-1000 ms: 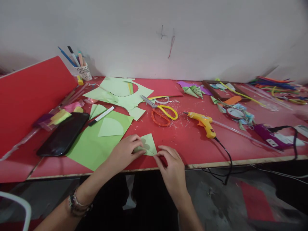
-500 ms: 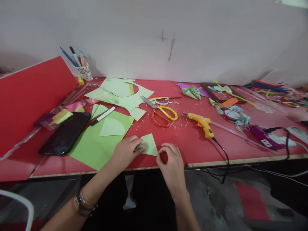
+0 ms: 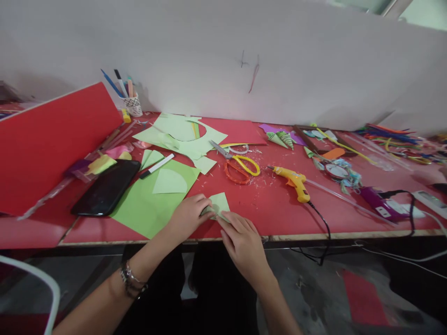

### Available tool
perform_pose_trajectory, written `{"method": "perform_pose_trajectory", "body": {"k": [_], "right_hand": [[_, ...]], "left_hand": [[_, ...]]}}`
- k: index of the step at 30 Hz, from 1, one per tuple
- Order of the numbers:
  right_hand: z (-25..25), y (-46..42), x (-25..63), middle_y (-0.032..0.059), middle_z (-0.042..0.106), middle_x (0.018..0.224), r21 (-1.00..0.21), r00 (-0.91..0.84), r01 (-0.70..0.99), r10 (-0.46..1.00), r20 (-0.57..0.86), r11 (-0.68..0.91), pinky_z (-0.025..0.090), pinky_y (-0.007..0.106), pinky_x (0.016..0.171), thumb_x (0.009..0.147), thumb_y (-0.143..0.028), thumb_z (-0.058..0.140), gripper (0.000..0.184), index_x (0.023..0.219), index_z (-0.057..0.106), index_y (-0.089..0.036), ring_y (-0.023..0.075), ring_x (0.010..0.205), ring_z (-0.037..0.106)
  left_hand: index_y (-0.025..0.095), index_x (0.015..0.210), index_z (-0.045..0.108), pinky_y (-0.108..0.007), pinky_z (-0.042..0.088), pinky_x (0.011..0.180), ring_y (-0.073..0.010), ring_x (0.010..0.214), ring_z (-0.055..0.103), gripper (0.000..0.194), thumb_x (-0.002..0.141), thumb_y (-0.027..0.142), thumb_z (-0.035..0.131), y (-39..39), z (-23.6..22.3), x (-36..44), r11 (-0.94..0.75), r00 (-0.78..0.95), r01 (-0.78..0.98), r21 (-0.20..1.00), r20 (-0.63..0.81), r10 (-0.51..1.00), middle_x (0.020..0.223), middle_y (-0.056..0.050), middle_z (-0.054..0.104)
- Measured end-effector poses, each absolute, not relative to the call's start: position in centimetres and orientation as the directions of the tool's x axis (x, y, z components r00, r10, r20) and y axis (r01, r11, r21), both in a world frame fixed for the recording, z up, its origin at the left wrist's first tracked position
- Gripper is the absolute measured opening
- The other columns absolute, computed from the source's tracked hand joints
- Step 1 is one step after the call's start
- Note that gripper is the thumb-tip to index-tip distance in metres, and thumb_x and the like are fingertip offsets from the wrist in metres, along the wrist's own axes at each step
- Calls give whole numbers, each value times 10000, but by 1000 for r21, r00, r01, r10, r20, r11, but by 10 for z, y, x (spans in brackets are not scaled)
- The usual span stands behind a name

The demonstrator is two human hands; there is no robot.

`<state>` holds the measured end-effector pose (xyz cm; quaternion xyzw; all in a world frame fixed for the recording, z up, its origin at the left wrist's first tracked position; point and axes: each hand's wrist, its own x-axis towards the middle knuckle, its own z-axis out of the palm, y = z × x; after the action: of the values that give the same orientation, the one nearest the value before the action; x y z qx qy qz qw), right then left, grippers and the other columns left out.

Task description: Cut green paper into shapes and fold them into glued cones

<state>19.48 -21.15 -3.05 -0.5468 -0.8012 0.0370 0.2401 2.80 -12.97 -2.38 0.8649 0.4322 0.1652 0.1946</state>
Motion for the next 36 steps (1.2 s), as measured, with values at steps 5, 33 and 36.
{"method": "perform_pose_trajectory", "body": {"k": [5,33,36], "right_hand": [[-29,-212,199,51,552,1197,-256,-351,860,877,329,441,367,366,928,858,-227,409,339,1179,517,-230,176,1099,493],[-17,-198,225,92,564,988,-258,-485,810,849,211,527,444,356,798,767,-311,570,286,1028,579,-194,207,933,523],[-24,-195,225,103,510,1172,-261,-553,750,792,257,608,390,388,907,755,-284,584,312,1049,554,-187,224,1077,462]], "left_hand": [[172,1027,497,-290,424,727,-160,831,518,235,856,314,422,-132,-19,17,-565,591,691,451,97,801,952,-46,529],[269,1134,513,-374,222,1018,-153,1145,424,300,887,268,344,-138,-12,22,-727,744,586,357,119,658,1224,16,517],[293,1145,516,-379,197,1027,-157,1165,413,301,868,275,400,-121,-16,15,-746,779,537,395,108,618,1214,28,537]]}}
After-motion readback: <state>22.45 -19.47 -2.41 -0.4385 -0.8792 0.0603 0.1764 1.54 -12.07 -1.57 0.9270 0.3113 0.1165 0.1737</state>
